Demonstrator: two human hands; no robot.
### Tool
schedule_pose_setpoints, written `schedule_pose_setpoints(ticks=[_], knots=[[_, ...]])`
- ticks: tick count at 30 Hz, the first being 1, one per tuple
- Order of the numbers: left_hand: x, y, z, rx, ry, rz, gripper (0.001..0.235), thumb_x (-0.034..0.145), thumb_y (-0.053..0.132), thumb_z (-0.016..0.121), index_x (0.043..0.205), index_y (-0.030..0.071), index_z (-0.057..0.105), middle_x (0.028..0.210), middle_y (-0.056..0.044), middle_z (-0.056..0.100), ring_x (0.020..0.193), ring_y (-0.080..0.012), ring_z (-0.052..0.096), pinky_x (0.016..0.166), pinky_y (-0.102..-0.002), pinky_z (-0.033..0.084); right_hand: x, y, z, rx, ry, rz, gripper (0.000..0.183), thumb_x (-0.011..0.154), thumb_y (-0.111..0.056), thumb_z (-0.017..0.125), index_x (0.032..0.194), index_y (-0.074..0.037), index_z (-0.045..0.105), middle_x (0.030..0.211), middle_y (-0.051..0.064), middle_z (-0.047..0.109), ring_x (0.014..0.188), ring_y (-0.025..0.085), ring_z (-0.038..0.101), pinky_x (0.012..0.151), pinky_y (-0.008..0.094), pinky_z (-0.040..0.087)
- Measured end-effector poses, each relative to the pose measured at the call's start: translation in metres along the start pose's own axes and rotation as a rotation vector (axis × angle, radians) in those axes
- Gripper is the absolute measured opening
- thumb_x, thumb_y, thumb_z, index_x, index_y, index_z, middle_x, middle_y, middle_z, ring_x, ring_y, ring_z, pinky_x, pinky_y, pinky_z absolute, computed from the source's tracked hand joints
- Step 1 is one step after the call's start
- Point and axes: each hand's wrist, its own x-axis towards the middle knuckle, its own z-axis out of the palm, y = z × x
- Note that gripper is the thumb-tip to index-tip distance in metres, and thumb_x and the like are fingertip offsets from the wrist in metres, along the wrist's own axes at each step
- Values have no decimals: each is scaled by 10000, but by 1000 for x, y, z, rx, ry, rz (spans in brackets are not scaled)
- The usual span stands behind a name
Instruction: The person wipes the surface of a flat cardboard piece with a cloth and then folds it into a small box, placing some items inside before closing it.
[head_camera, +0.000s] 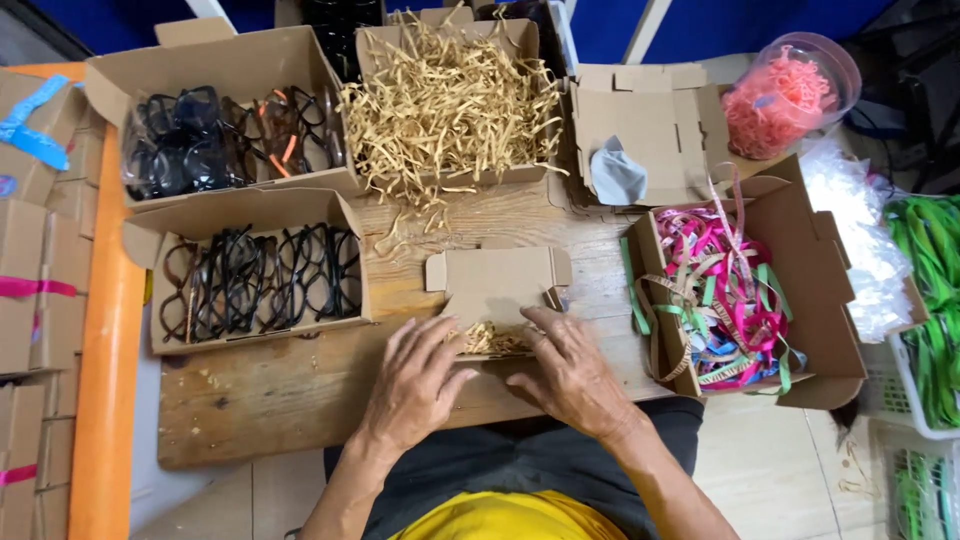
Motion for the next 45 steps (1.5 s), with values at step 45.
schedule_pose_setpoints(ticks=[45], knots=[[11,-7,22,45,-218,102,61,959,181,640,969,121,632,1218,-64,685,1322,-272,551,1123,-578,354,-24,6,37,-259,78,94,281,1021,-121,532,1264,-55,655,1122,129,668,1113,300,669,1180,677,251]])
